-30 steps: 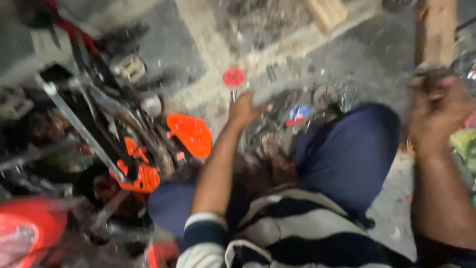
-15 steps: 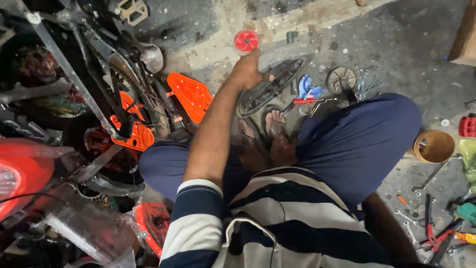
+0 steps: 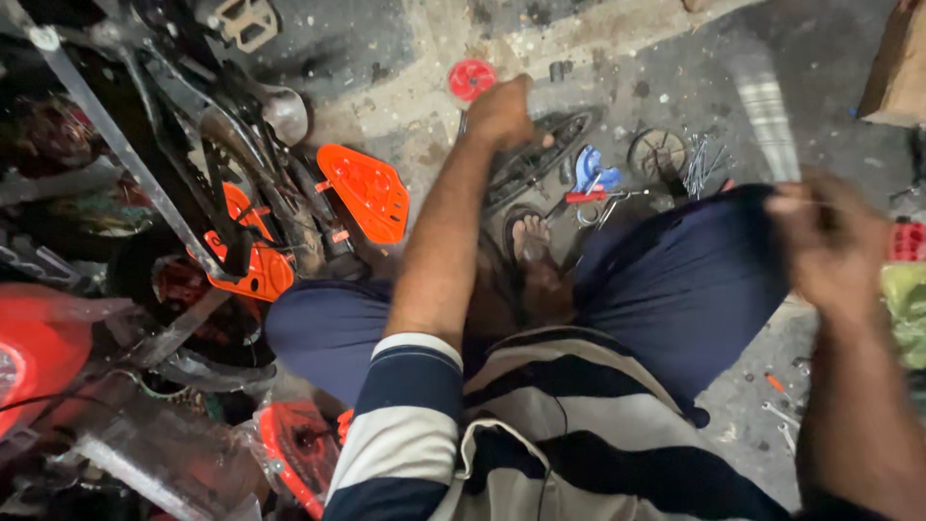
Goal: The person sits on the floor and disassembles a bicycle wheel. They remove the tire and inner tube, then detach the brake assembly and axle components from the rim. The person handles the wheel parts and tools directly with their hands.
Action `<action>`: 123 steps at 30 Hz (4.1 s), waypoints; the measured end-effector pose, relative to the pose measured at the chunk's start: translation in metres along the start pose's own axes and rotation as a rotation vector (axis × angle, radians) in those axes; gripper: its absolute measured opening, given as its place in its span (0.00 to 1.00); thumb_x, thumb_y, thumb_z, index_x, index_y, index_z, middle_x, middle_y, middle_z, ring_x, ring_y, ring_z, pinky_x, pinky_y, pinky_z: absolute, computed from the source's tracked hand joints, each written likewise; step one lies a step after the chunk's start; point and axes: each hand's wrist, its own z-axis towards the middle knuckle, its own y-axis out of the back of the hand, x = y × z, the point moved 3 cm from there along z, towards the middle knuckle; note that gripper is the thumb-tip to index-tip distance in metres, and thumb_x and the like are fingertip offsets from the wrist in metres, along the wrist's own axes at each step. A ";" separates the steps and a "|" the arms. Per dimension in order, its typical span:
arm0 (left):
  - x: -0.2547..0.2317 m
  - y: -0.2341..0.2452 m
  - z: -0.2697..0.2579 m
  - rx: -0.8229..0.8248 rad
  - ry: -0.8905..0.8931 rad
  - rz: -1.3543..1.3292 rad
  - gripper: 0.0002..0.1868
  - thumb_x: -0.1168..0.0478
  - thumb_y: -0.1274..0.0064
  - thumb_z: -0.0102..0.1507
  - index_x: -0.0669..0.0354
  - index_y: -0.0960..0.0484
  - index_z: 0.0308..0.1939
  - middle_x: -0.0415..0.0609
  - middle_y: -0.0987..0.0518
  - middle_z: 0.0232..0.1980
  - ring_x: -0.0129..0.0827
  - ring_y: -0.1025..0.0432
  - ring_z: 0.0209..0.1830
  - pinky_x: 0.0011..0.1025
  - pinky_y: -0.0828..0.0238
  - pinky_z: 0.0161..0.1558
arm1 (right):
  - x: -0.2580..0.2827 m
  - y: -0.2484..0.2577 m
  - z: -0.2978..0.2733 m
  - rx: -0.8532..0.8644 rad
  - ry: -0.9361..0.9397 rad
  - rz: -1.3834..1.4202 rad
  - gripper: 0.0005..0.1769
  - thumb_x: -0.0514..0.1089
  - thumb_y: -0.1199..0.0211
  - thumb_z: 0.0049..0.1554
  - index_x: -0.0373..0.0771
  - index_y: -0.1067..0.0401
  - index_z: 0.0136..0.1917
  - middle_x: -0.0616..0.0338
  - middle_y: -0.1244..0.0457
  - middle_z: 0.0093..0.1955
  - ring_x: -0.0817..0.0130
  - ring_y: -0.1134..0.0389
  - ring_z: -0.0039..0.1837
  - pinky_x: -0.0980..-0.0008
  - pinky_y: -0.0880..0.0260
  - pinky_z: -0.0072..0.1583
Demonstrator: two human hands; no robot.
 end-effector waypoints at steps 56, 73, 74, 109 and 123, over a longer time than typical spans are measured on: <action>0.072 0.002 0.040 0.157 -0.066 -0.184 0.43 0.51 0.23 0.40 0.54 0.19 0.59 0.54 0.17 0.57 0.44 0.23 0.58 0.36 0.29 0.59 | 0.043 -0.157 0.119 0.481 0.149 -0.188 0.16 0.50 0.35 0.60 0.43 0.21 0.59 0.47 0.29 0.50 0.50 0.27 0.44 0.57 0.27 0.48; 0.077 0.012 0.034 0.066 -0.074 -0.241 0.50 0.53 0.19 0.39 0.56 0.25 0.62 0.55 0.20 0.58 0.43 0.26 0.59 0.35 0.32 0.59 | 0.011 -0.188 0.084 0.324 0.036 0.199 0.16 0.48 0.36 0.62 0.40 0.25 0.60 0.48 0.28 0.53 0.55 0.24 0.48 0.62 0.24 0.49; 0.075 0.011 0.034 0.099 -0.069 -0.234 0.48 0.53 0.21 0.39 0.54 0.23 0.62 0.54 0.18 0.58 0.42 0.24 0.59 0.35 0.31 0.60 | 0.012 -0.189 0.074 0.255 0.103 0.143 0.14 0.47 0.38 0.63 0.41 0.24 0.60 0.47 0.29 0.54 0.53 0.25 0.48 0.61 0.25 0.50; -0.064 -0.044 -0.049 0.042 -0.136 0.105 0.48 0.47 0.22 0.39 0.62 0.28 0.57 0.62 0.18 0.47 0.56 0.24 0.52 0.48 0.28 0.53 | 0.151 -0.113 0.168 1.163 -0.081 -1.045 0.17 0.46 0.40 0.55 0.49 0.18 0.56 0.51 0.28 0.56 0.49 0.25 0.57 0.48 0.23 0.55; -0.040 -0.024 -0.036 -0.032 -0.008 0.066 0.46 0.33 0.29 0.45 0.54 0.23 0.59 0.60 0.18 0.51 0.52 0.23 0.54 0.46 0.28 0.53 | 0.066 -0.115 0.083 0.875 0.036 -0.776 0.20 0.46 0.42 0.53 0.43 0.26 0.58 0.48 0.29 0.52 0.47 0.27 0.54 0.48 0.26 0.54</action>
